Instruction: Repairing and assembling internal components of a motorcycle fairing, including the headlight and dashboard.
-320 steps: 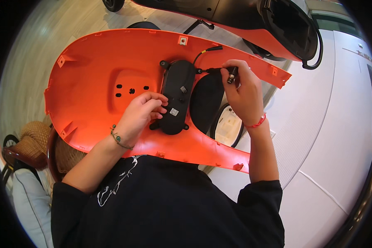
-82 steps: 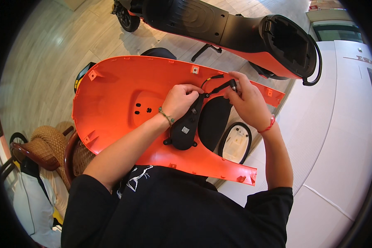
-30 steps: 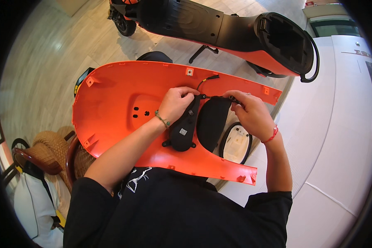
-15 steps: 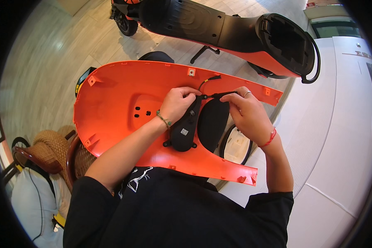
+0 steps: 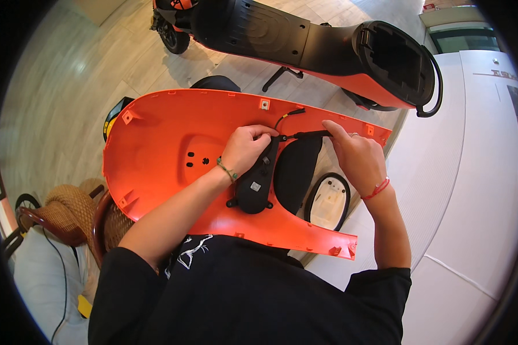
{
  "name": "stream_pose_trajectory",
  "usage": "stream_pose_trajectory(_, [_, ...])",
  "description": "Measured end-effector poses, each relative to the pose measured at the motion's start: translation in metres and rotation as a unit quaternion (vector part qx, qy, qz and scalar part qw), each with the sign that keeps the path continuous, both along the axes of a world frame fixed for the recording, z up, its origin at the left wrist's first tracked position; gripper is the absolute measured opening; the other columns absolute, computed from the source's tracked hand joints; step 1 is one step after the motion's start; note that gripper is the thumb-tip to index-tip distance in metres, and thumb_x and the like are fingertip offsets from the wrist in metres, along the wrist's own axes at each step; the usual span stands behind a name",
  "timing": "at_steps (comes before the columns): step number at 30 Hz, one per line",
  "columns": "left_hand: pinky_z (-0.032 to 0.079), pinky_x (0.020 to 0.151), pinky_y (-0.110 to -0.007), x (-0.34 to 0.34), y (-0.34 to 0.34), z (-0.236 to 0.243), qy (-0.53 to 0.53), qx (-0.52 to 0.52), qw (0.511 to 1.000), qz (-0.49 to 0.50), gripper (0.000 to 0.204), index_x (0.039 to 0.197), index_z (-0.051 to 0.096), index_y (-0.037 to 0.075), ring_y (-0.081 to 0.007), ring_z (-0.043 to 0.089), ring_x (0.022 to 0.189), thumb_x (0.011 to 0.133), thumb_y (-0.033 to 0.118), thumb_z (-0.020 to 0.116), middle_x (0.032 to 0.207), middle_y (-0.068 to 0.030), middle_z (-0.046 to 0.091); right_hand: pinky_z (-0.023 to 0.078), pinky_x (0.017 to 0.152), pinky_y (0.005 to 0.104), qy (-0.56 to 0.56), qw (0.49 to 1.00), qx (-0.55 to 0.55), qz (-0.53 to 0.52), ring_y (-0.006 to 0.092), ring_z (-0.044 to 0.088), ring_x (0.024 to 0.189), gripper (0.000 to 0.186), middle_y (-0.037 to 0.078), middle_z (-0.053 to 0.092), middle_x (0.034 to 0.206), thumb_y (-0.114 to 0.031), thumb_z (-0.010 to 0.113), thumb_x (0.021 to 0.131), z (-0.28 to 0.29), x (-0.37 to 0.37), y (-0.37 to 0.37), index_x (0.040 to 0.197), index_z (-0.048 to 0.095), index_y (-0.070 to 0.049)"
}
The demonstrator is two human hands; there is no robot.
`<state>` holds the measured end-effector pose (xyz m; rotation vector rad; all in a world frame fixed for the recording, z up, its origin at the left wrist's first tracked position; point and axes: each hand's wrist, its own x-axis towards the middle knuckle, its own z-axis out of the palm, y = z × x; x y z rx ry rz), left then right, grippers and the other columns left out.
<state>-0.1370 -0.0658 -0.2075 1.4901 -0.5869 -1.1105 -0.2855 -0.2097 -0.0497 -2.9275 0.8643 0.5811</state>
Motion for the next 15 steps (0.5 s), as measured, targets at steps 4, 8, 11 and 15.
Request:
stream_pose_trajectory(4, [0.05, 0.074, -0.024, 0.001, 0.0, -0.002, -0.012, -0.007, 1.0, -0.009, 0.027, 0.105, 0.07, -0.004, -0.0085, 0.062, 0.081, 0.09, 0.007, 0.051, 0.092, -0.005, 0.07, 0.052, 0.064, 0.0378, -0.131, 0.99, 0.028, 0.036, 0.0284, 0.065, 0.078, 0.027, 0.015, 0.065, 0.091, -0.01, 0.061, 0.087, -0.015, -0.011, 0.002, 0.113, 0.06, -0.007])
stream_pose_trajectory(8, [0.05, 0.075, -0.024, 0.001, -0.001, -0.002, 0.013, 0.001, 1.0, -0.007, 0.026, 0.105, 0.071, -0.003, -0.0083, 0.062, 0.082, 0.091, 0.007, 0.051, 0.093, -0.0049, 0.071, 0.052, 0.063, 0.0374, -0.239, 0.965, 0.05, 0.092, 0.0287, 0.065, 0.078, 0.029, 0.013, 0.063, 0.089, -0.012, 0.065, 0.086, -0.022, -0.007, 0.006, 0.114, 0.059, -0.007])
stream_pose_trajectory(11, [0.05, 0.075, -0.024, 0.0, 0.0, -0.003, 0.011, -0.006, 1.0, -0.004, 0.026, 0.105, 0.071, -0.003, -0.008, 0.062, 0.082, 0.091, 0.007, 0.052, 0.093, -0.0044, 0.071, 0.052, 0.064, 0.0374, -0.259, 0.955, 0.056, 0.13, 0.0289, 0.065, 0.078, 0.027, 0.013, 0.064, 0.088, -0.012, 0.067, 0.086, -0.022, -0.005, 0.007, 0.112, 0.059, -0.006])
stream_pose_trajectory(15, [0.05, 0.075, -0.024, 0.0, 0.0, -0.004, 0.002, -0.012, 1.0, -0.002, 0.025, 0.105, 0.071, -0.003, -0.0078, 0.062, 0.082, 0.091, 0.007, 0.052, 0.093, -0.004, 0.071, 0.052, 0.064, 0.0362, -0.277, 0.952, 0.109, 0.066, 0.0276, 0.067, 0.075, 0.025, 0.012, 0.067, 0.085, -0.014, 0.069, 0.086, -0.023, -0.009, 0.004, 0.107, 0.06, -0.003])
